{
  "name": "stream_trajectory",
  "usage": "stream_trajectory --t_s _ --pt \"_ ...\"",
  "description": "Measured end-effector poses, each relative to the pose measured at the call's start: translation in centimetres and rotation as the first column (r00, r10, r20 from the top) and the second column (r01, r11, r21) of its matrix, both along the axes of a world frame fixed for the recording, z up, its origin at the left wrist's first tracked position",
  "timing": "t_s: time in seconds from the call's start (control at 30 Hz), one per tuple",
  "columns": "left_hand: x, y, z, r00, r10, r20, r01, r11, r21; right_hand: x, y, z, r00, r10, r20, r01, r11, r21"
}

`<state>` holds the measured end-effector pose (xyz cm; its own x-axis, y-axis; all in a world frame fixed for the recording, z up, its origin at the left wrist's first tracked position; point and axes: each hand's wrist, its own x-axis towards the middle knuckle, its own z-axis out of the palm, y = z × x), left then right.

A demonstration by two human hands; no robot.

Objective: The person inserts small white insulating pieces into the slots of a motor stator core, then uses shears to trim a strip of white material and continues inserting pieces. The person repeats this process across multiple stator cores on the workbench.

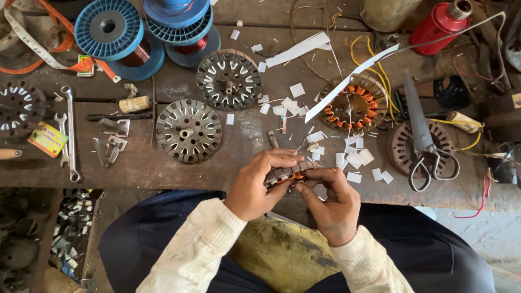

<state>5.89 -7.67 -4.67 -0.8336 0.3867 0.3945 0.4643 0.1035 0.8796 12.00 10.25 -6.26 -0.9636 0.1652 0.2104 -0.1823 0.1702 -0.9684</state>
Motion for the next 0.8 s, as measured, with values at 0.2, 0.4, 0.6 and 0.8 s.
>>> stream_trajectory --t_s 0.2,0.4,0.6,0.8 --pt "0.3 0.1 0.3 0.998 -0.007 -0.067 0.007 1.0 -0.005 -0.1 -0.3 1.8 0.998 -0.046 -0.044 0.055 0.971 0.234" --pt "1.2 0.8 0.4 0.991 0.055 -0.125 -0.061 0.997 -0.048 -0.2 -0.3 2.5 0.998 -0.065 -0.021 0.068 0.968 0.243" --pt "1.2 0.8 0.1 0.991 0.065 -0.12 -0.072 0.996 -0.057 -0.5 0.2 2.5 0.992 -0.016 -0.126 0.058 0.94 0.337" --pt "1.0 0.7 -0.1 0.993 0.053 -0.103 -0.055 0.998 -0.02 -0.6 0.1 1.7 0.977 -0.016 -0.214 0.098 0.921 0.377"
